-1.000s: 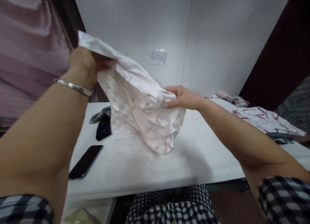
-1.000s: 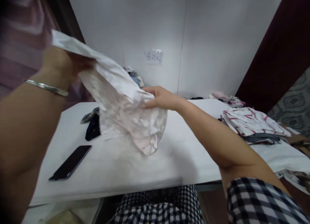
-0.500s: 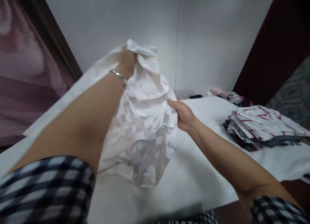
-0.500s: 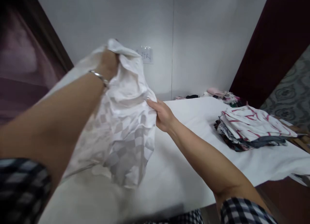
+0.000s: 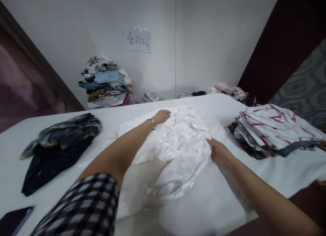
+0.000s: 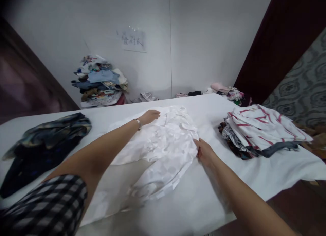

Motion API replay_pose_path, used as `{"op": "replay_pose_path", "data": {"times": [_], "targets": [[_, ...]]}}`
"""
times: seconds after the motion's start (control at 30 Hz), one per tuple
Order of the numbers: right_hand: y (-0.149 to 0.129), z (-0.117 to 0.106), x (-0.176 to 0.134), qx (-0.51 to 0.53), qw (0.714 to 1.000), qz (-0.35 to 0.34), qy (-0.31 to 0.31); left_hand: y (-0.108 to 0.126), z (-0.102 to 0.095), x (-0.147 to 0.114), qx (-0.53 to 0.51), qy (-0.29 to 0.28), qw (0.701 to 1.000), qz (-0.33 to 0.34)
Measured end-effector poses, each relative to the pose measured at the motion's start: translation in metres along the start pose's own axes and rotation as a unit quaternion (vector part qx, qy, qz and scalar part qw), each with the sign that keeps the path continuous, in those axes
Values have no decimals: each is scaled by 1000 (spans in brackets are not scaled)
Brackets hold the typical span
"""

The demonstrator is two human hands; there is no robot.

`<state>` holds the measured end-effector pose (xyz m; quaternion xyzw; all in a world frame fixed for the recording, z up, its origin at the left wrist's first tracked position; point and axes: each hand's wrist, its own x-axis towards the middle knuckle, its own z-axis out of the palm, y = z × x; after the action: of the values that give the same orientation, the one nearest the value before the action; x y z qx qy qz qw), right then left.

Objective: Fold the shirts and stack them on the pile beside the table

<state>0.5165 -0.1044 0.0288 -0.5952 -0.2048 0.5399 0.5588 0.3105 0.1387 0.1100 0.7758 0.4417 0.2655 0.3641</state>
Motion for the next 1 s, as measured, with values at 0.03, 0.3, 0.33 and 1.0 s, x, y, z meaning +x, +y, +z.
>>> {"op": "replay_pose_path", "data": {"times": [0.03,0.3,0.33,1.0], "targets": [[1,0,-6,3,1000,-6,-16,-14,-13,-14,10,-4,1000,-9],[20,22,-63,36,996,10,-84,-98,-83,-194,194,17,980,-48],[25,25,-70,37,996,11,-83,-104,-83,-216,210,19,977,-45],[102,113,-157,-209,953,-64,-209,-47,-53,-356,95,-26,994,-51]]}}
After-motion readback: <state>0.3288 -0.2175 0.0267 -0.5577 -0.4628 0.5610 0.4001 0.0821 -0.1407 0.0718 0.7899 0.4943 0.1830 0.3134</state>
